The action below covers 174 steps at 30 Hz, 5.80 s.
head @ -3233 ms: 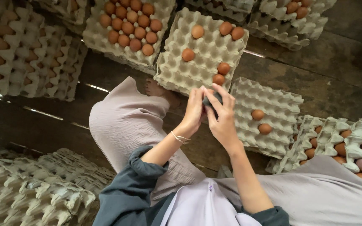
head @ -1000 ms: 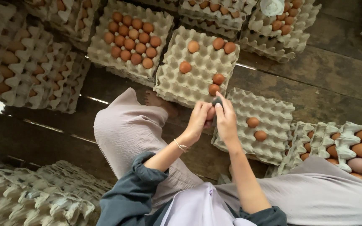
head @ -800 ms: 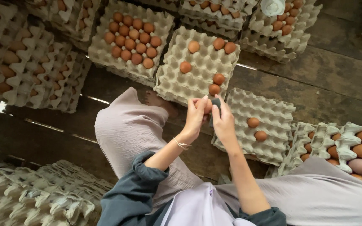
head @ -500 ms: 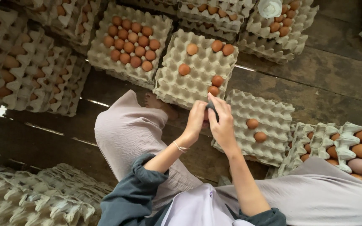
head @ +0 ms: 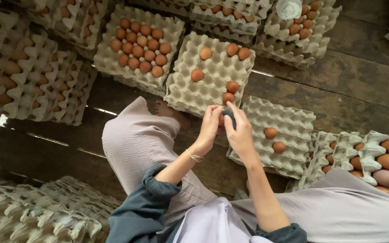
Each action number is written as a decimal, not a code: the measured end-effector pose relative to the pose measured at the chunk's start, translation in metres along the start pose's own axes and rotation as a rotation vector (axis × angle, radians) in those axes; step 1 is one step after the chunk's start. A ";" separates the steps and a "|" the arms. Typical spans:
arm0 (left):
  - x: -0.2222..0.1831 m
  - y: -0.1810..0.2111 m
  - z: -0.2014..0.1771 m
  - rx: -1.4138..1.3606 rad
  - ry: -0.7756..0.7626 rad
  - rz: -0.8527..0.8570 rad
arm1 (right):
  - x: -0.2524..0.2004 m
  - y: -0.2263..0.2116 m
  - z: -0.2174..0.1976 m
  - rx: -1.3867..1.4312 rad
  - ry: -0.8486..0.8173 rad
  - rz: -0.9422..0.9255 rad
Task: Sorting and cleaning chicken eggs by hand using a small block before placing them into trays
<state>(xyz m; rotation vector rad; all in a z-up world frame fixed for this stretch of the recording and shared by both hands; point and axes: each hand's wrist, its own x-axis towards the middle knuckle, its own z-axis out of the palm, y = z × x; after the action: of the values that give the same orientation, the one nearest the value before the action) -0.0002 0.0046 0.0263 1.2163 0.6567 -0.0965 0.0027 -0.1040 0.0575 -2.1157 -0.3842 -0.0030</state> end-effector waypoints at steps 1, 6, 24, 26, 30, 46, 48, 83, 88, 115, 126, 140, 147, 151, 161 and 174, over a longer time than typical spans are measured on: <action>-0.004 0.004 0.001 -0.021 -0.009 0.019 | 0.000 -0.004 -0.001 -0.017 0.001 -0.052; 0.004 -0.012 -0.002 -0.037 -0.027 0.009 | 0.000 -0.004 0.002 -0.029 0.012 -0.064; 0.013 -0.014 -0.002 -0.113 -0.031 0.057 | 0.000 -0.007 -0.003 -0.050 0.036 -0.127; 0.015 -0.016 -0.001 -0.104 -0.043 0.053 | 0.001 -0.004 -0.003 -0.051 0.050 -0.158; 0.011 -0.013 -0.001 -0.132 -0.044 -0.003 | -0.002 -0.008 -0.005 -0.021 0.050 -0.138; 0.002 -0.001 0.017 -0.180 -0.076 0.013 | -0.005 0.017 -0.010 0.129 0.032 0.193; 0.015 -0.011 0.013 -0.190 -0.058 0.003 | -0.006 0.005 -0.012 0.052 0.044 0.081; 0.021 -0.019 0.132 -0.477 -0.420 -0.224 | -0.031 0.048 -0.135 0.201 0.236 0.168; -0.005 -0.013 0.141 -0.235 -0.501 -0.104 | -0.036 0.044 -0.140 0.036 0.296 0.034; 0.044 -0.038 0.098 -0.259 -0.372 -0.595 | -0.040 0.359 -0.082 -0.214 0.183 0.946; 0.035 -0.021 0.093 -0.264 -0.342 -0.594 | -0.028 0.305 -0.079 -0.528 -0.088 0.735; 0.040 -0.020 0.092 -0.294 -0.364 -0.609 | -0.044 0.407 -0.113 0.176 0.468 0.941; 0.055 -0.029 0.078 -0.380 -0.327 -0.557 | -0.045 0.342 -0.085 -0.308 0.039 0.765; 0.058 -0.033 0.067 -0.398 -0.313 -0.512 | -0.054 0.365 -0.061 -0.421 0.022 0.631; 0.066 -0.088 0.035 -0.353 -0.281 -0.542 | -0.013 0.402 -0.053 -0.690 -0.281 0.788; 0.078 -0.077 -0.027 -0.436 -0.022 -0.398 | 0.099 0.227 0.017 -0.208 -0.152 0.382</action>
<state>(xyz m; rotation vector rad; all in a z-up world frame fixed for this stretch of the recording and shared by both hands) 0.0206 0.0217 -0.0837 0.6550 0.8442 -0.2831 0.1562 -0.1768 -0.1236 -2.3729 -0.0641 0.3556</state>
